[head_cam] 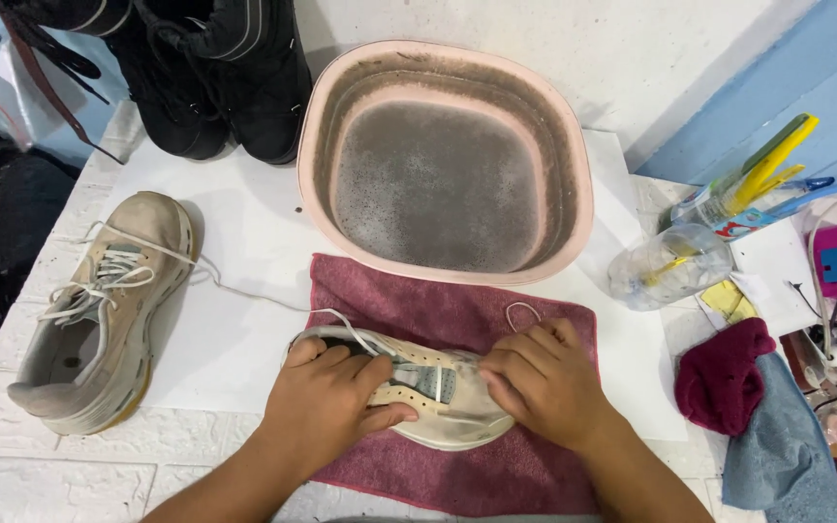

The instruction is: Removing shoelaces from a sneaker by unthreading them from the eyelets one by one.

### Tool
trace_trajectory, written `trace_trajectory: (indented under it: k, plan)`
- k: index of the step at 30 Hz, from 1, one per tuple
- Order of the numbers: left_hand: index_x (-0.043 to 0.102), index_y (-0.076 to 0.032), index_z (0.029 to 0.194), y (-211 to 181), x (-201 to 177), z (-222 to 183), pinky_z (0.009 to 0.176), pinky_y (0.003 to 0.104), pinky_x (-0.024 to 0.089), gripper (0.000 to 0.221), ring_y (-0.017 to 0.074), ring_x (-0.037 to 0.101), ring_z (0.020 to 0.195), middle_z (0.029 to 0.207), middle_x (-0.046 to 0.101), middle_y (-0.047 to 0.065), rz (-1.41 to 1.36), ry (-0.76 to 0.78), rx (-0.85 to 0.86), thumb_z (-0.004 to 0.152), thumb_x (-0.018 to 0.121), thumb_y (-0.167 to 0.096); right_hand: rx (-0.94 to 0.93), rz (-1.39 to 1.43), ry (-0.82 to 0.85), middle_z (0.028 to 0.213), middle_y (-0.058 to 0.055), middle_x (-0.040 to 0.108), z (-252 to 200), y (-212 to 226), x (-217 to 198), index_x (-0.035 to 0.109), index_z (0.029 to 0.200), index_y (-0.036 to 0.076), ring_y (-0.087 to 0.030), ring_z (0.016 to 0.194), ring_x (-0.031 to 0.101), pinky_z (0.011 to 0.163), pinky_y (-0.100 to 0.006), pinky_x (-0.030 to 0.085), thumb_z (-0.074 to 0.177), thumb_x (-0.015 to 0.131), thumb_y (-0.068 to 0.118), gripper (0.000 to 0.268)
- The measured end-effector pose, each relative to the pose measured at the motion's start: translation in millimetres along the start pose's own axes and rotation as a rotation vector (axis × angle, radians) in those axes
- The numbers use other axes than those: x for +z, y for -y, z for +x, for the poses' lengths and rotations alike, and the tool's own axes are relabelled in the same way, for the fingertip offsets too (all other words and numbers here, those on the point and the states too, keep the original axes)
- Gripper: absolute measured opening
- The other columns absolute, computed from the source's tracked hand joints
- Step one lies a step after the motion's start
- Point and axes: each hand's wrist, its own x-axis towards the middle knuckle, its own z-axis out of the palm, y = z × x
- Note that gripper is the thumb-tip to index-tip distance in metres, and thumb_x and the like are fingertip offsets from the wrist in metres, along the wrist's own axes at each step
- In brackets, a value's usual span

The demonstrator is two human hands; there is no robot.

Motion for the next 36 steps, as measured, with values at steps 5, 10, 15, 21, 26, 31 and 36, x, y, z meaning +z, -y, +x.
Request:
trace_trajectory:
  k: [5, 10, 15, 21, 26, 31, 36]
  plan:
    - [0.064, -0.02, 0.09, -4, 6, -2, 0.075, 0.041, 0.038, 0.052, 0.0236, 0.059, 0.06, 0.063, 0.062, -0.003, 0.045, 0.069, -0.005, 0.089, 0.065, -0.073, 0.212, -0.031, -0.259, 0.093, -0.011, 0.064, -30, -23, 2, 0.057, 0.101, 0.005, -0.032, 0.084, 0.059, 0.08, -0.045, 0.045, 0.096, 0.059, 0.009, 0.006]
    - [0.064, -0.019, 0.087, -3, 9, 0, 0.072, 0.041, 0.038, 0.054, 0.0236, 0.057, 0.059, 0.061, 0.058, 0.0, 0.027, 0.016, 0.012, 0.091, 0.064, -0.073, 0.457, -0.11, -0.263, 0.098, -0.01, 0.065, -27, -28, -10, 0.063, 0.103, 0.007, -0.031, 0.092, 0.062, 0.087, -0.043, 0.047, 0.09, 0.07, 0.008, 0.015]
    - [0.065, -0.019, 0.087, -2, 8, 0, 0.07, 0.04, 0.038, 0.055, 0.0226, 0.056, 0.057, 0.058, 0.056, 0.0, -0.026, 0.007, 0.01, 0.092, 0.063, -0.074, 0.28, 0.057, -0.126, 0.109, -0.005, 0.07, -9, -10, -3, 0.071, 0.11, 0.013, -0.023, 0.093, 0.065, 0.079, -0.037, 0.049, 0.085, 0.075, 0.01, 0.025]
    - [0.066, -0.018, 0.091, -4, 2, 1, 0.069, 0.04, 0.038, 0.053, 0.0216, 0.055, 0.057, 0.059, 0.054, -0.001, -0.03, 0.014, 0.0, 0.093, 0.062, -0.071, -0.009, 0.207, 0.3, 0.094, 0.003, 0.065, 2, 20, 0, 0.068, 0.098, 0.019, -0.022, 0.082, 0.055, 0.074, -0.041, 0.037, 0.096, 0.069, 0.043, 0.024]
    - [0.064, -0.019, 0.089, -5, -3, 3, 0.07, 0.04, 0.038, 0.051, 0.0219, 0.057, 0.059, 0.062, 0.06, -0.003, 0.004, 0.005, 0.007, 0.095, 0.061, -0.07, -0.09, 0.362, 0.237, 0.082, 0.002, 0.059, 10, 24, -6, 0.065, 0.093, 0.012, -0.02, 0.074, 0.053, 0.07, -0.038, 0.032, 0.101, 0.065, 0.02, 0.011]
    - [0.062, -0.019, 0.085, -5, -5, 4, 0.07, 0.039, 0.036, 0.051, 0.0214, 0.057, 0.059, 0.062, 0.06, -0.003, -0.031, 0.038, -0.012, 0.096, 0.061, -0.068, -0.066, 0.513, 0.266, 0.077, 0.0, 0.054, 12, 21, -10, 0.059, 0.085, 0.01, -0.022, 0.069, 0.048, 0.069, -0.038, 0.031, 0.102, 0.062, 0.018, 0.019]
    - [0.062, -0.02, 0.082, -7, -6, 4, 0.072, 0.039, 0.037, 0.049, 0.022, 0.057, 0.059, 0.061, 0.062, -0.002, -0.047, 0.028, -0.027, 0.096, 0.06, -0.066, -0.049, 0.71, 0.29, 0.077, 0.0, 0.057, 13, 13, -18, 0.06, 0.087, 0.01, -0.022, 0.068, 0.049, 0.077, -0.038, 0.035, 0.1, 0.06, 0.014, 0.014]
